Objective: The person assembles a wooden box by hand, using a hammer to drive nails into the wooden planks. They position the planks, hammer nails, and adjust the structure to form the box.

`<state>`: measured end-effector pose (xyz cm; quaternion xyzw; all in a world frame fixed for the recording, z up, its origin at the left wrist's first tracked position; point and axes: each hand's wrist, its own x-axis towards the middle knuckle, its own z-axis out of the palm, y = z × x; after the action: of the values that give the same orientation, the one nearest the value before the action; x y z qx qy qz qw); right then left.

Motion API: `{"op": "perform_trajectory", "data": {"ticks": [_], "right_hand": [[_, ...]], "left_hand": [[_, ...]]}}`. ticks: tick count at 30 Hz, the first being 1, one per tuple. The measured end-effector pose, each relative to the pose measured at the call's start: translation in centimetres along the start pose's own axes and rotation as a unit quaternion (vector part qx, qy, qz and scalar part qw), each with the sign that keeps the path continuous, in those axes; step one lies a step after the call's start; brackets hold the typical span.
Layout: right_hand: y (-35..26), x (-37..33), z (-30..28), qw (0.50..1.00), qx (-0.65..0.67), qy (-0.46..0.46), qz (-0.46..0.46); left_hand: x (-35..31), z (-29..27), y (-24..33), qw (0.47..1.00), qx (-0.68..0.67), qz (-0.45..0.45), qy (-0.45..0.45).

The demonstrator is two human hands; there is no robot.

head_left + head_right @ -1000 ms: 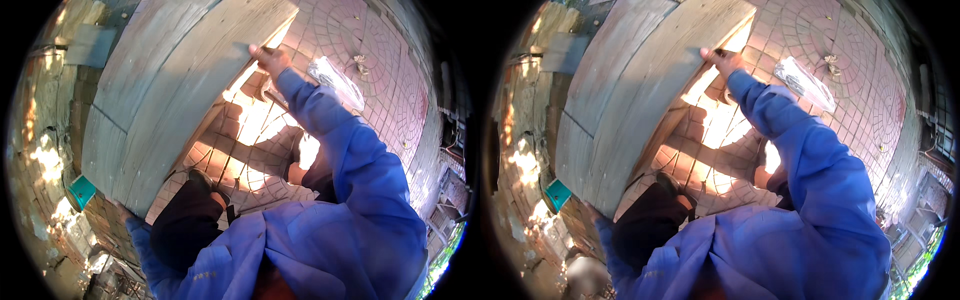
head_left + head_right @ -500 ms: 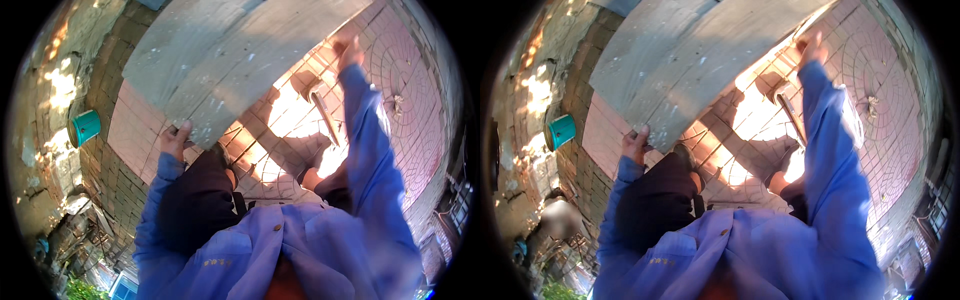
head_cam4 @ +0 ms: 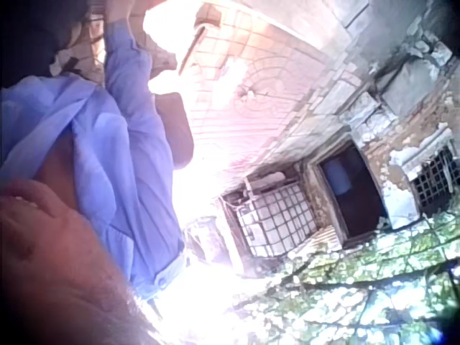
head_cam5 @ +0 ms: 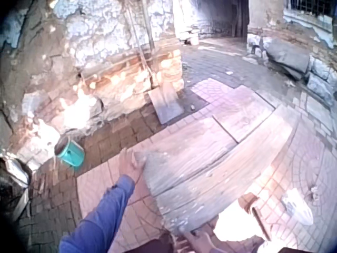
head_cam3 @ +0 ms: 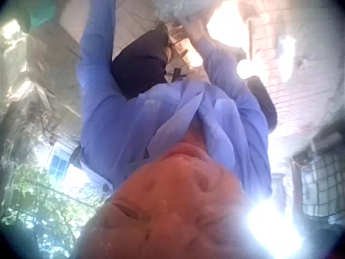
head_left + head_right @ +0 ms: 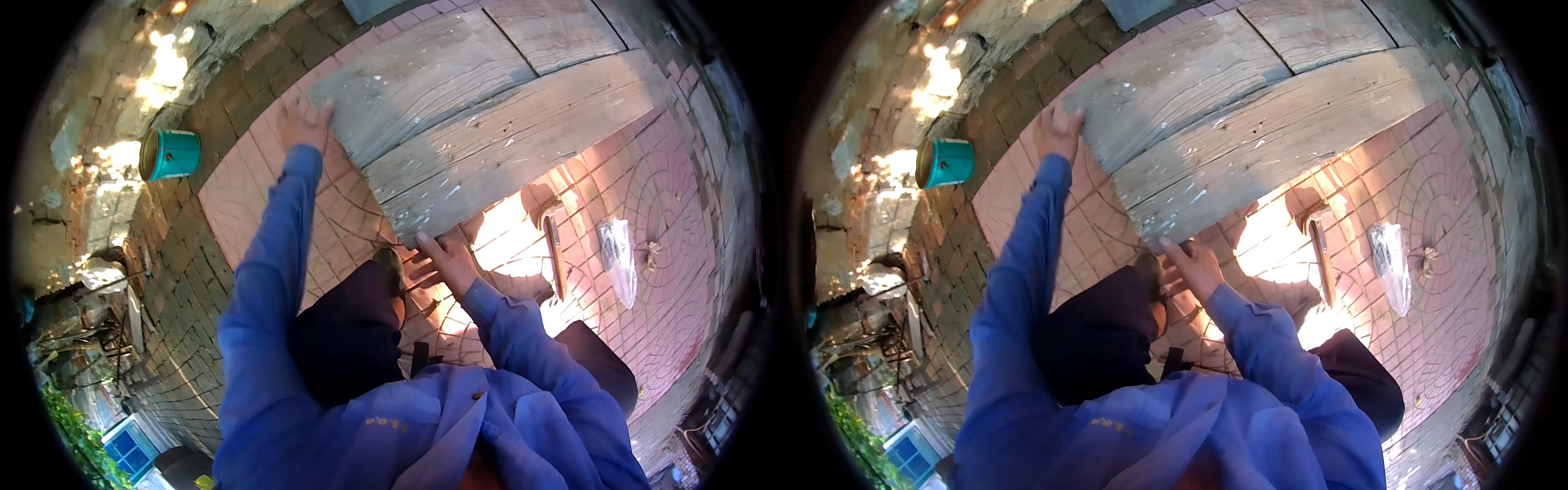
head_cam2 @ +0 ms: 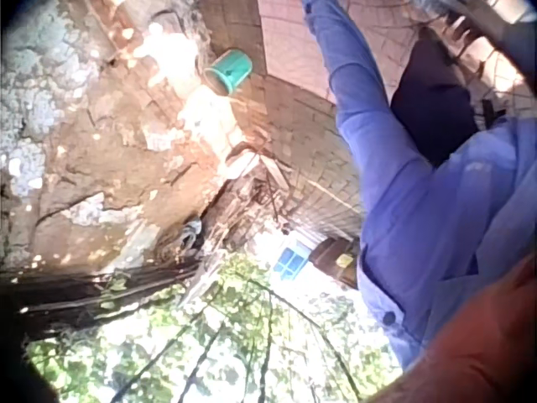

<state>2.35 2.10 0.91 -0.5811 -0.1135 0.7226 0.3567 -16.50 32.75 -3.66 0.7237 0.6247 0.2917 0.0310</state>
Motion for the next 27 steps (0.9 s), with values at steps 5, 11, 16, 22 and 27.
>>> {"op": "perform_trajectory", "data": {"ticks": [5,11,16,22,27], "right_hand": [[0.4,1.5,2.5,0.993,0.102,0.06,-0.005],[0.9,1.5,3.3,0.981,0.16,0.089,-0.067],[3.3,-0.5,2.2,0.971,0.156,0.167,-0.07],[5.4,-3.8,0.0,0.957,0.114,0.241,-0.112],[3.2,-4.6,0.9,0.971,0.084,0.215,-0.063]], "left_hand": [[5.2,1.5,1.0,0.987,-0.011,0.108,-0.115],[4.1,-0.5,4.7,0.987,-0.013,-0.018,-0.161],[1.2,-1.2,4.1,0.986,0.04,0.042,-0.156],[-2.1,-3.8,5.0,0.971,0.06,0.084,-0.217],[-2.7,-2.7,4.8,0.975,0.078,0.073,-0.195]]}}
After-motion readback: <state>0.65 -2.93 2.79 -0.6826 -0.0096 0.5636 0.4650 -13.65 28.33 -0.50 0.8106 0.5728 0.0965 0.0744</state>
